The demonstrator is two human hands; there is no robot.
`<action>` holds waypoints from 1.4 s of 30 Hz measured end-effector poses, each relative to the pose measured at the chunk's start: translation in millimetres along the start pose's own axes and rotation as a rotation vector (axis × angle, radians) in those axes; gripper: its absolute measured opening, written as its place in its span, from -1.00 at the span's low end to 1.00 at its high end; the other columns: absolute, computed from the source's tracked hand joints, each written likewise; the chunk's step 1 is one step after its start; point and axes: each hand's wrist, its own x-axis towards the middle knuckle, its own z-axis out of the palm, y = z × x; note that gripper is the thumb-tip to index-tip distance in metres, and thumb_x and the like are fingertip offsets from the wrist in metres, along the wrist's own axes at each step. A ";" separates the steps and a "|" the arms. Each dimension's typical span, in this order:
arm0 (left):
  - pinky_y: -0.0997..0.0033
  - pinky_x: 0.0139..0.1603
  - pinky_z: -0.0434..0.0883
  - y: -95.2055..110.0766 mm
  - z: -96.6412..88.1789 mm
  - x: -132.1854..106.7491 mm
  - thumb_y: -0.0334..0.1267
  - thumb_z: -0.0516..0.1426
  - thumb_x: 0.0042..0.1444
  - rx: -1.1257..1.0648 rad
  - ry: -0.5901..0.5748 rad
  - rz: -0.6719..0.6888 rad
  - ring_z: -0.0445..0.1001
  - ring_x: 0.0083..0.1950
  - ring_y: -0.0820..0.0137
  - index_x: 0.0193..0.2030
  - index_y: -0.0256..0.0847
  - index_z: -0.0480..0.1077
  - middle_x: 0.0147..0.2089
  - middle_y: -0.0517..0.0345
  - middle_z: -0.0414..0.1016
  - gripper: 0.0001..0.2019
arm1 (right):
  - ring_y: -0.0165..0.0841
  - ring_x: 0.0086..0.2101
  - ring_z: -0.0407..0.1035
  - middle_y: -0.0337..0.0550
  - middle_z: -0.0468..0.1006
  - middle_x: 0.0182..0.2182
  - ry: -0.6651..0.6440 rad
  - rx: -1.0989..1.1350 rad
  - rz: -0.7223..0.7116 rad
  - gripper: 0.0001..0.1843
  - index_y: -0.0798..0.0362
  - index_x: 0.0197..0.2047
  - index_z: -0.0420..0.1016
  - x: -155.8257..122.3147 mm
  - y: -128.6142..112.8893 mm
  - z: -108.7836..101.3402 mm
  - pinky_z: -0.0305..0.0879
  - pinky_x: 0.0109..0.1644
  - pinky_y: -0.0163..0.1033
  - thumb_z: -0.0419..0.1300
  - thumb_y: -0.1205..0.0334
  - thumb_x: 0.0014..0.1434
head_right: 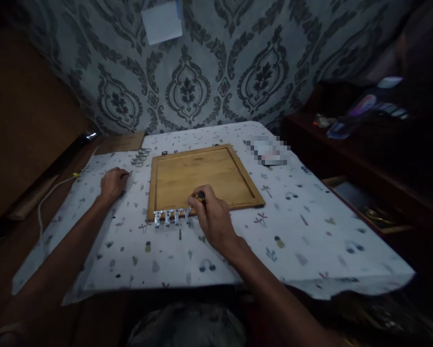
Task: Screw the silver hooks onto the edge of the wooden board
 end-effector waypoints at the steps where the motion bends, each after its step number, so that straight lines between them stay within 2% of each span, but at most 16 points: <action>1: 0.25 -0.04 0.37 -0.3 0.0 -0.5 -0.28 0.04 0.24 0.004 -0.003 -0.008 0.51 0.03 0.09 -0.14 -0.18 0.61 -0.04 -0.09 0.59 -0.71 | -0.48 -0.63 0.22 -0.26 0.56 -0.47 0.000 0.006 0.000 -0.81 -0.02 -0.19 0.29 0.0 0.2 0.3 0.18 -0.48 -0.33 0.02 0.06 0.39; 6: 0.25 0.00 0.38 -3.4 -2.6 -2.6 -0.31 0.04 0.21 0.017 -0.021 -0.016 0.53 0.00 0.11 -0.14 -0.23 0.59 -0.04 -0.11 0.62 -0.71 | -0.49 -0.63 0.22 -0.26 0.57 -0.46 0.013 0.047 -0.014 -0.82 -0.01 -0.19 0.28 0.3 1.8 1.4 0.17 -0.48 -0.32 0.04 0.07 0.40; 13: 0.18 0.02 0.41 -6.2 -7.3 -2.2 -0.37 0.04 0.12 0.013 -0.055 -0.035 0.57 -0.04 0.04 -0.24 -0.23 0.59 -0.16 -0.13 0.66 -0.73 | -0.48 -0.61 0.25 -0.30 0.50 -0.50 0.023 0.047 -0.007 -0.79 -0.03 -0.18 0.27 -0.3 3.9 1.8 0.17 -0.48 -0.32 0.02 0.02 0.40; 19: 0.13 0.05 0.41 -0.7 -13.1 -4.5 -0.43 0.06 0.03 -0.012 -0.058 -0.045 0.57 -0.06 0.03 -0.34 -0.19 0.53 -0.25 -0.10 0.64 -0.79 | -0.47 -0.60 0.25 -0.26 0.55 -0.44 0.021 0.065 -0.001 -0.82 -0.03 -0.17 0.27 -0.2 4.8 1.6 0.17 -0.49 -0.32 0.03 0.05 0.40; 24: 0.08 0.05 0.43 9.0 -25.7 -13.6 -0.39 0.09 -0.01 -0.115 -0.035 -0.053 0.57 -0.09 0.02 -0.42 -0.16 0.48 -0.33 -0.06 0.61 -0.87 | -0.46 -0.58 0.25 -0.31 0.46 -0.50 0.025 0.055 0.018 -0.82 -0.03 -0.18 0.27 -1.3 5.6 0.9 0.16 -0.47 -0.33 0.04 0.06 0.40; 26: 0.15 0.01 0.47 20.1 -29.0 -18.7 -0.33 0.12 0.01 -0.189 -0.043 -0.044 0.58 -0.15 0.09 -0.39 -0.15 0.49 -0.35 0.02 0.61 -0.89 | -0.47 -0.57 0.25 -0.32 0.44 -0.49 0.022 0.059 0.028 -0.81 -0.04 -0.18 0.27 -2.1 5.2 0.2 0.16 -0.47 -0.33 0.04 0.04 0.40; 29: 0.31 -0.22 0.52 50.5 -29.4 -29.0 -0.18 0.19 0.02 -0.382 -0.123 -0.015 0.59 -0.32 0.26 -0.30 -0.14 0.53 -0.40 0.14 0.60 -0.85 | -0.46 -0.57 0.25 -0.33 0.42 -0.50 0.015 0.071 0.029 -0.80 -0.04 -0.18 0.27 -3.1 4.4 -0.8 0.18 -0.46 -0.33 0.04 0.02 0.40; 32: 0.31 -0.28 0.53 92.0 -27.4 -43.3 -0.10 0.30 -0.10 -0.899 -0.320 0.070 0.58 -0.37 0.28 -0.32 -0.20 0.53 -0.42 0.14 0.58 -0.76 | -0.45 -0.57 0.27 -0.33 0.43 -0.51 0.014 0.083 0.033 -0.81 -0.04 -0.18 0.28 -3.3 4.3 -1.0 0.20 -0.46 -0.32 0.05 0.04 0.40; 34: 0.33 -0.33 0.53 118.3 -26.4 -53.5 -0.05 0.36 -0.16 -1.061 -0.434 0.111 0.56 -0.40 0.30 -0.36 -0.22 0.52 -0.42 0.14 0.58 -0.70 | -0.44 -0.57 0.29 -0.32 0.45 -0.50 0.024 0.084 0.038 -0.82 -0.04 -0.18 0.29 -3.3 4.7 -0.8 0.22 -0.45 -0.31 0.06 0.05 0.40; 38: 0.43 -0.40 0.44 150.9 -23.9 -68.2 -0.12 0.34 -0.08 -1.115 -0.609 0.187 0.51 -0.41 0.37 -0.35 -0.22 0.52 -0.42 0.16 0.56 -0.77 | -0.43 -0.55 0.31 -0.29 0.48 -0.46 0.036 0.084 0.025 -0.84 -0.04 -0.17 0.30 -3.6 5.7 -0.3 0.25 -0.44 -0.31 0.07 0.07 0.40; 42: 0.42 -0.36 0.44 157.8 -16.7 -71.1 -0.20 0.28 -0.01 -1.051 -0.647 0.240 0.50 -0.39 0.37 -0.35 -0.21 0.51 -0.41 0.16 0.56 -0.86 | -0.45 -0.53 0.32 -0.27 0.51 -0.43 0.026 0.093 -0.008 -0.88 -0.04 -0.16 0.29 -4.1 6.4 0.1 0.23 -0.44 -0.32 0.06 0.13 0.40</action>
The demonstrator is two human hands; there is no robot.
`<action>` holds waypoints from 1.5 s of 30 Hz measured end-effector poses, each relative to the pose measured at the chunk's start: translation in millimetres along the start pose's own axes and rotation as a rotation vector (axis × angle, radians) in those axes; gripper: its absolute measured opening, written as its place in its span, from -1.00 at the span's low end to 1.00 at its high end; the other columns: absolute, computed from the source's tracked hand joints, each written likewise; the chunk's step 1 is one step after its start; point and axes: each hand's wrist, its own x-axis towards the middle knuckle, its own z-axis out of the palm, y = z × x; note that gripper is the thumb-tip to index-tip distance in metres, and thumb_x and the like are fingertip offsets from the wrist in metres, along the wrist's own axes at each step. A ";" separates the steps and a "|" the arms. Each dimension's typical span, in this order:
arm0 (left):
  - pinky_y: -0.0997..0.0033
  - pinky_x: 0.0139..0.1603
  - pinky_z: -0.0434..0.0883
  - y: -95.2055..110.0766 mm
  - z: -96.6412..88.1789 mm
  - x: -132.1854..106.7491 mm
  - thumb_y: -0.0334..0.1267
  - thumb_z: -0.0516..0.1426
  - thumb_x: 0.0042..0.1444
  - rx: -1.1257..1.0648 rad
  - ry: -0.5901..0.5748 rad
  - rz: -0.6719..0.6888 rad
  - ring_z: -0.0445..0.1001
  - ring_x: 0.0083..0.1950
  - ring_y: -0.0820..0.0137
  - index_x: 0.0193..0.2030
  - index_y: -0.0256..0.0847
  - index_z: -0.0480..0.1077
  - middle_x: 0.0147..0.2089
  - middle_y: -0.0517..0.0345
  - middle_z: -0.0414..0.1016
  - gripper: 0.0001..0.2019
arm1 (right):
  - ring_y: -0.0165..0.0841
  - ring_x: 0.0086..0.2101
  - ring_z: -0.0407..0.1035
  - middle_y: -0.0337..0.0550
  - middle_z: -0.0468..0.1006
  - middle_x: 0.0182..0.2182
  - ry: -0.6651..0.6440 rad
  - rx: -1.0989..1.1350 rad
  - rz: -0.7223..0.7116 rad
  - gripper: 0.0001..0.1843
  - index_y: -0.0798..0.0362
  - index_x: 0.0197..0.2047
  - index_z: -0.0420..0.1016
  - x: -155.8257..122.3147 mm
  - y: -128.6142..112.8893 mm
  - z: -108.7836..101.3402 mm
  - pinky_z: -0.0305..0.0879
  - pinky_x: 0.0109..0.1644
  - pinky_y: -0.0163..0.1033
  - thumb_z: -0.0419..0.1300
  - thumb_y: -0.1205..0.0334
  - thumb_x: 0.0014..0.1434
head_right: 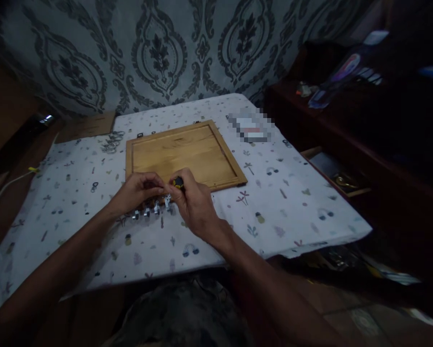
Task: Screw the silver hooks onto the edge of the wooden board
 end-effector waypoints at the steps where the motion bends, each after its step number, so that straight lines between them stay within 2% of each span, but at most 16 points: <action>1: 0.41 -0.33 0.45 -2.0 0.5 0.8 -0.22 0.28 0.00 0.014 -0.010 0.003 0.51 -0.36 0.36 -0.35 -0.22 0.51 -0.39 0.14 0.58 -0.87 | -0.45 -0.53 0.32 -0.26 0.52 -0.42 -0.004 0.002 -0.003 -0.89 -0.03 -0.16 0.30 0.0 0.2 0.1 0.23 -0.43 -0.33 0.06 0.13 0.40; 4: 0.39 -0.28 0.47 -6.9 1.1 1.5 -0.25 0.26 0.03 0.042 -0.036 0.012 0.53 -0.33 0.35 -0.32 -0.24 0.54 -0.34 0.10 0.61 -0.89 | -0.46 -0.52 0.34 -0.26 0.52 -0.41 -0.001 0.010 -0.010 -0.88 -0.03 -0.17 0.29 0.1 0.4 0.4 0.23 -0.43 -0.34 0.06 0.14 0.40; 9: 0.47 -0.39 0.40 -7.3 2.7 -0.3 -0.28 0.25 0.07 0.056 -0.074 0.016 0.47 -0.43 0.42 -0.29 -0.24 0.56 -0.43 0.17 0.57 -0.90 | -0.46 -0.51 0.36 -0.25 0.54 -0.39 -0.004 0.004 -0.016 -0.86 -0.02 -0.17 0.29 -0.3 -0.3 -0.3 0.23 -0.42 -0.35 0.05 0.11 0.41; 13: 0.49 -0.34 0.41 -5.8 3.0 0.5 -0.33 0.25 0.06 0.071 -0.107 0.019 0.50 -0.40 0.43 -0.27 -0.27 0.56 -0.39 0.16 0.59 -0.90 | -0.47 -0.53 0.33 -0.24 0.52 -0.41 0.005 0.012 -0.031 -0.81 -0.02 -0.18 0.28 -0.8 -0.7 -0.8 0.21 -0.46 -0.37 0.05 0.05 0.43; 18: 0.49 -0.33 0.42 -6.8 3.3 1.8 -0.38 0.25 0.06 0.120 -0.110 0.036 0.49 -0.39 0.43 -0.30 -0.26 0.55 -0.41 0.19 0.57 -0.94 | -0.48 -0.54 0.32 -0.26 0.51 -0.42 0.005 0.025 -0.066 -0.84 -0.02 -0.18 0.28 -0.5 -0.7 -0.8 0.22 -0.45 -0.36 0.05 0.11 0.43; 24: 0.49 -0.31 0.43 -4.8 4.7 2.5 -0.37 0.25 0.09 0.157 -0.106 0.084 0.51 -0.36 0.42 -0.31 -0.26 0.56 -0.38 0.17 0.58 -0.96 | -0.49 -0.51 0.35 -0.27 0.52 -0.41 0.002 0.020 -0.076 -0.88 -0.02 -0.17 0.28 -0.6 -0.1 -0.7 0.24 -0.42 -0.37 0.06 0.15 0.42; 30: 0.47 -0.24 0.45 -1.0 4.6 2.0 -0.40 0.25 0.12 0.191 -0.156 0.160 0.54 -0.28 0.40 -0.29 -0.25 0.57 -0.28 0.13 0.62 -0.95 | -0.49 -0.52 0.33 -0.27 0.51 -0.41 -0.005 0.027 -0.068 -0.86 -0.03 -0.18 0.27 -1.2 0.6 -1.0 0.22 -0.44 -0.37 0.04 0.13 0.43; 34: 0.49 -0.29 0.41 -2.4 2.6 2.0 -0.40 0.25 0.12 0.214 -0.150 0.159 0.52 -0.32 0.43 -0.28 -0.24 0.58 -0.31 0.16 0.60 -0.94 | -0.47 -0.51 0.35 -0.25 0.52 -0.40 -0.009 0.019 -0.047 -0.87 -0.03 -0.18 0.27 -1.5 -1.2 -1.6 0.24 -0.43 -0.36 0.04 0.14 0.43; 41: 0.46 -0.25 0.41 0.5 0.3 -1.0 -0.40 0.24 0.13 0.255 -0.152 0.178 0.52 -0.28 0.41 -0.25 -0.22 0.57 -0.27 0.16 0.58 -0.92 | -0.49 -0.53 0.33 -0.24 0.53 -0.40 -0.012 0.023 -0.069 -0.90 -0.02 -0.18 0.27 -1.5 -1.8 -1.8 0.23 -0.44 -0.37 0.04 0.18 0.42; 45: 0.44 -0.21 0.45 -0.7 -1.5 -4.7 -0.37 0.23 0.15 0.208 -0.163 0.154 0.55 -0.25 0.38 -0.20 -0.21 0.56 -0.24 0.14 0.62 -0.91 | -0.50 -0.55 0.30 -0.25 0.53 -0.39 0.003 0.021 -0.072 -0.89 -0.02 -0.17 0.28 -1.9 -0.4 -1.2 0.21 -0.45 -0.38 0.05 0.17 0.43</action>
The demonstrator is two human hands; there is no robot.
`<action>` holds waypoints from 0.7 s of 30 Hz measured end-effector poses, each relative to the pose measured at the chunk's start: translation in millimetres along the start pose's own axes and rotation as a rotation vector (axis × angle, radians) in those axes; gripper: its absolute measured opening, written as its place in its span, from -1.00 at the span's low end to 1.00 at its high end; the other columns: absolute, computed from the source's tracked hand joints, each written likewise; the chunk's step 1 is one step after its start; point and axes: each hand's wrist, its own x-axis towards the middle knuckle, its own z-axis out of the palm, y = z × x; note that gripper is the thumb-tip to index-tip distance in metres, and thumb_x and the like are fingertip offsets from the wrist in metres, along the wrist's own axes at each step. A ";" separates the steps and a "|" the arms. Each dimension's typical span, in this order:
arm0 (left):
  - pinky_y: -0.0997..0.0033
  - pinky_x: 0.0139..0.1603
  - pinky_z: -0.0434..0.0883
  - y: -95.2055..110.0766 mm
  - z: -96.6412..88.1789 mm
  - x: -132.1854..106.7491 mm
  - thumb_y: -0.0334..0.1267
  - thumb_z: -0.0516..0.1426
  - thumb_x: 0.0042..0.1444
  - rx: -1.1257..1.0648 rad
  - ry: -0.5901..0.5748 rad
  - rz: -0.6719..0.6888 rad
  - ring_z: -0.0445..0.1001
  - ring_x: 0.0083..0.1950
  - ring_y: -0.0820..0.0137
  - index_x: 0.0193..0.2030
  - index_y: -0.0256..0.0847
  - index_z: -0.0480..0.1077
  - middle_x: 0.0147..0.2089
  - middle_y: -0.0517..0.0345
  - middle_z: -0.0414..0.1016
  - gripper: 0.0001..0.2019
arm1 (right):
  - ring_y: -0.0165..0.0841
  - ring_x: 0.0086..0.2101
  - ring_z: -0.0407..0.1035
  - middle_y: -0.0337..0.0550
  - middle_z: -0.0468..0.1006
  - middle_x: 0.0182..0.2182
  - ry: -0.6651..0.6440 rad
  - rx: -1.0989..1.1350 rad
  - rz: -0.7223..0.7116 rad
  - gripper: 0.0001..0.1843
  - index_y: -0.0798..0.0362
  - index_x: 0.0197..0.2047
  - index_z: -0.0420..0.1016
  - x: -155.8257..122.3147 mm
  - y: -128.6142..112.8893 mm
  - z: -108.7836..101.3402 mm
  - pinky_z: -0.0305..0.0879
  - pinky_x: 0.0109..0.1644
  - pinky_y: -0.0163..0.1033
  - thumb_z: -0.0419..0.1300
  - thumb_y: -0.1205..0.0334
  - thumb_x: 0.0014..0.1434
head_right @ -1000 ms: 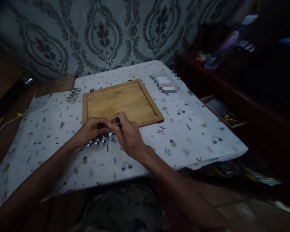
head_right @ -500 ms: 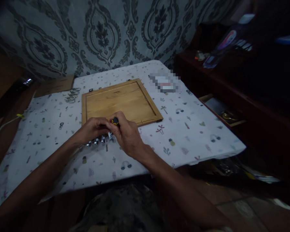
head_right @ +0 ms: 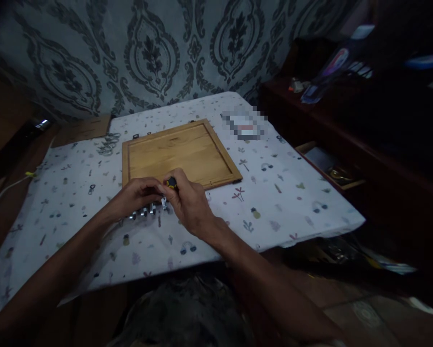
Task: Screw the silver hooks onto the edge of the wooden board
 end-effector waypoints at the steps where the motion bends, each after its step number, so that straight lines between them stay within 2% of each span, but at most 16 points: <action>1: 0.43 -0.19 0.46 -0.6 -0.1 -1.1 -0.36 0.22 0.16 -0.015 -0.001 -0.003 0.56 -0.24 0.37 -0.18 -0.21 0.55 -0.23 0.14 0.62 -0.90 | -0.50 -0.55 0.30 -0.25 0.54 -0.39 -0.002 0.002 0.005 -0.88 -0.02 -0.17 0.28 -0.2 0.1 0.1 0.21 -0.45 -0.37 0.06 0.15 0.42; 5: 0.40 -0.15 0.47 -0.5 0.3 -4.0 -0.32 0.17 0.22 0.008 0.055 -0.002 0.56 -0.19 0.35 -0.15 -0.23 0.54 -0.20 0.09 0.63 -0.87 | -0.49 -0.54 0.32 -0.27 0.52 -0.41 -0.003 0.015 0.011 -0.87 -0.02 -0.17 0.29 -1.0 -0.4 0.2 0.22 -0.44 -0.36 0.07 0.14 0.42; 10: 0.46 -0.27 0.39 3.5 3.0 -1.5 -0.25 0.20 0.23 0.114 0.102 -0.003 0.50 -0.29 0.39 -0.23 -0.23 0.53 -0.30 0.15 0.57 -0.89 | -0.48 -0.53 0.32 -0.25 0.52 -0.40 -0.002 0.024 0.020 -0.81 -0.02 -0.18 0.29 -0.5 -1.0 0.6 0.23 -0.43 -0.34 0.04 0.07 0.43; 14: 0.46 -0.29 0.36 3.7 5.9 1.1 -0.30 0.23 0.20 0.182 0.114 0.000 0.49 -0.32 0.41 -0.31 -0.22 0.53 -0.36 0.19 0.54 -0.92 | -0.46 -0.52 0.32 -0.23 0.52 -0.39 -0.012 0.017 0.042 -0.78 -0.03 -0.19 0.28 0.2 -2.0 0.1 0.24 -0.43 -0.34 0.03 0.04 0.43; 21: 0.43 -0.22 0.43 0.6 7.7 0.6 -0.41 0.21 0.16 0.151 0.096 0.030 0.54 -0.27 0.39 -0.28 -0.21 0.55 -0.31 0.17 0.58 -0.92 | -0.45 -0.53 0.32 -0.23 0.53 -0.40 -0.024 0.027 0.066 -0.83 -0.02 -0.17 0.30 -0.7 -1.7 -0.7 0.22 -0.44 -0.32 0.06 0.08 0.42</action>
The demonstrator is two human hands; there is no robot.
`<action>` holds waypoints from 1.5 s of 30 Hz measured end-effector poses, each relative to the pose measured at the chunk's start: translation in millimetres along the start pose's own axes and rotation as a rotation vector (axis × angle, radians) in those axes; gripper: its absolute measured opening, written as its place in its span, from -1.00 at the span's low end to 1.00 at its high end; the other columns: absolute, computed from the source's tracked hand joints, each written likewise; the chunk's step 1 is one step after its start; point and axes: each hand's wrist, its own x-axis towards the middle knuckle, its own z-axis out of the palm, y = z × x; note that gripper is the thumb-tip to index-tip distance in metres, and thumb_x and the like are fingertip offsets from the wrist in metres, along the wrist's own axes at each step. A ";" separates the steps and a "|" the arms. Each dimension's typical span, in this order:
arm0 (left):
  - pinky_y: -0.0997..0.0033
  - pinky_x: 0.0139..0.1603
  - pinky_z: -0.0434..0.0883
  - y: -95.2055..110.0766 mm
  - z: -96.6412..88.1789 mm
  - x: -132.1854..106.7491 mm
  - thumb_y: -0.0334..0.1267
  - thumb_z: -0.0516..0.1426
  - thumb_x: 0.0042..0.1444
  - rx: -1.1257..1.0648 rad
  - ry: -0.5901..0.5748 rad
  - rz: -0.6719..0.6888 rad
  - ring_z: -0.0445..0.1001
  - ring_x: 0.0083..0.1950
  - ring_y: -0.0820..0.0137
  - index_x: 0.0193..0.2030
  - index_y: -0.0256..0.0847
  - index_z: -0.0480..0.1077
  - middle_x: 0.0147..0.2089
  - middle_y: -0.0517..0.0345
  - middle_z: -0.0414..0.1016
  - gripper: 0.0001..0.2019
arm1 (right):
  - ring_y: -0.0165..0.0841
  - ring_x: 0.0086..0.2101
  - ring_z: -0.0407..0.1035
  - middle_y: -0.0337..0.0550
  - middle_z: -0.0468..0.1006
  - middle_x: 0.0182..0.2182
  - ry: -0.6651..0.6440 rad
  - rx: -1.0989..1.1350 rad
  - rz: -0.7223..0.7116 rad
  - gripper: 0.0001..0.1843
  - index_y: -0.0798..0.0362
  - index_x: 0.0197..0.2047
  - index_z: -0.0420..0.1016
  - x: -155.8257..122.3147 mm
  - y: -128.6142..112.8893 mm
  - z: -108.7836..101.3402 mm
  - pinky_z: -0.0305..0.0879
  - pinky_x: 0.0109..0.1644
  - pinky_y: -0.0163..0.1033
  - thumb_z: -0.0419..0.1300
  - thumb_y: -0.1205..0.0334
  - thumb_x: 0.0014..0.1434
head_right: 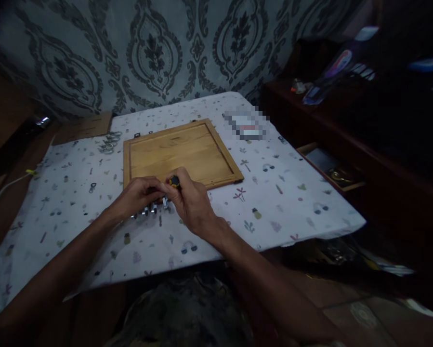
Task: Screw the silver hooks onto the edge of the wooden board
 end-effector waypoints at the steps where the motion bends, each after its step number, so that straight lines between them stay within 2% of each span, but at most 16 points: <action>1: 0.43 -0.21 0.42 0.1 -0.6 -0.2 -0.41 0.21 0.16 0.003 0.001 0.007 0.54 -0.27 0.38 -0.27 -0.21 0.55 -0.31 0.17 0.58 -0.92 | -0.46 -0.53 0.32 -0.24 0.53 -0.39 0.000 -0.002 0.001 -0.83 -0.02 -0.17 0.30 -0.1 0.3 0.1 0.21 -0.44 -0.33 0.06 0.08 0.42; 7: 0.44 -0.24 0.38 1.2 -8.6 -5.5 -0.31 0.14 0.25 0.010 0.059 -0.015 0.51 -0.26 0.38 -0.22 -0.22 0.54 -0.30 0.16 0.57 -0.87 | -0.46 -0.54 0.30 -0.25 0.53 -0.40 0.009 -0.017 0.001 -0.86 -0.03 -0.15 0.29 0.1 1.7 0.9 0.22 -0.43 -0.34 0.06 0.10 0.41; 10: 0.46 -0.28 0.36 -1.9 -13.3 -10.8 -0.30 0.13 0.24 0.023 0.097 -0.049 0.49 -0.29 0.40 -0.24 -0.23 0.52 -0.31 0.16 0.55 -0.86 | -0.45 -0.56 0.31 -0.26 0.53 -0.43 0.017 -0.034 -0.008 -0.90 -0.03 -0.15 0.29 0.4 0.6 1.0 0.22 -0.44 -0.34 0.07 0.15 0.40; 14: 0.46 -0.24 0.37 -12.9 -21.6 -18.5 -0.33 0.14 0.19 0.087 0.162 -0.111 0.50 -0.29 0.40 -0.27 -0.22 0.53 -0.30 0.17 0.59 -0.88 | -0.46 -0.58 0.30 -0.25 0.55 -0.42 0.023 -0.076 -0.007 -0.90 -0.03 -0.15 0.30 0.3 -1.3 -0.3 0.22 -0.47 -0.34 0.06 0.15 0.41; 18: 0.46 -0.23 0.38 -33.7 -39.0 -24.4 -0.29 0.13 0.20 0.180 0.279 -0.177 0.51 -0.29 0.39 -0.28 -0.22 0.53 -0.33 0.17 0.59 -0.86 | -0.49 -0.65 0.25 -0.25 0.59 -0.42 0.040 -0.104 -0.076 -0.86 -0.04 -0.16 0.32 0.8 1.0 -1.3 0.21 -0.55 -0.36 0.05 0.12 0.44; 24: 0.38 -0.17 0.41 -79.9 -82.2 -26.8 -0.31 0.10 0.19 0.331 0.497 -0.330 0.53 -0.26 0.33 -0.26 -0.21 0.53 -0.31 0.14 0.61 -0.84 | -0.50 -0.72 0.23 -0.29 0.58 -0.50 0.055 -0.146 -0.125 -0.83 -0.03 -0.19 0.32 3.3 1.6 -1.1 0.21 -0.62 -0.38 0.03 0.12 0.45; 30: 0.15 0.12 0.43 -123.2 -120.4 -30.2 -0.38 0.07 0.27 0.495 0.695 -0.517 0.54 -0.03 0.24 -0.14 -0.21 0.52 -0.17 0.06 0.61 -0.82 | -0.49 -0.71 0.24 -0.27 0.61 -0.45 0.081 -0.135 -0.115 -0.84 -0.04 -0.21 0.33 5.2 2.2 0.0 0.24 -0.61 -0.37 0.05 0.14 0.43; 32: 0.07 0.16 0.44 -130.8 -126.1 -31.4 -0.26 0.13 0.33 0.533 0.711 -0.558 0.53 0.03 0.24 -0.06 -0.25 0.50 -0.06 0.03 0.58 -0.83 | -0.49 -0.71 0.24 -0.27 0.61 -0.44 0.081 -0.130 -0.111 -0.85 -0.04 -0.21 0.34 5.0 3.2 0.0 0.23 -0.61 -0.37 0.05 0.14 0.43; 34: 0.03 0.16 0.46 -134.1 -127.4 -31.5 -0.14 0.17 0.34 0.568 0.700 -0.576 0.53 0.06 0.24 0.01 -0.27 0.48 0.03 0.01 0.55 -0.75 | -0.49 -0.72 0.24 -0.28 0.62 -0.45 0.076 -0.131 -0.111 -0.85 -0.05 -0.21 0.34 4.8 3.9 -0.3 0.23 -0.61 -0.37 0.05 0.13 0.42; 39: 0.24 0.09 0.41 -129.2 -119.4 -27.7 -0.25 0.10 0.32 0.657 0.635 -0.595 0.51 0.09 0.18 -0.07 -0.14 0.58 -0.02 -0.03 0.58 -0.78 | -0.48 -0.71 0.25 -0.29 0.59 -0.48 0.060 -0.130 -0.091 -0.85 -0.04 -0.21 0.33 4.8 2.9 -0.8 0.23 -0.59 -0.36 0.05 0.13 0.42; 42: 0.22 -0.01 0.40 -124.2 -116.1 -25.2 -0.22 0.10 0.27 0.684 0.611 -0.623 0.51 0.07 0.08 -0.11 -0.15 0.61 -0.02 -0.07 0.59 -0.75 | -0.47 -0.68 0.25 -0.29 0.55 -0.50 0.047 -0.127 -0.064 -0.84 -0.03 -0.21 0.32 3.6 1.0 -0.3 0.20 -0.58 -0.36 0.04 0.13 0.42; 45: 0.16 -0.03 0.38 -122.8 -116.2 -22.1 -0.22 0.10 0.23 0.686 0.619 -0.653 0.49 0.08 0.01 -0.09 -0.18 0.61 0.01 -0.11 0.58 -0.74 | -0.47 -0.66 0.24 -0.25 0.57 -0.46 0.039 -0.098 -0.025 -0.84 -0.03 -0.19 0.31 1.9 0.5 0.7 0.17 -0.56 -0.34 0.05 0.10 0.41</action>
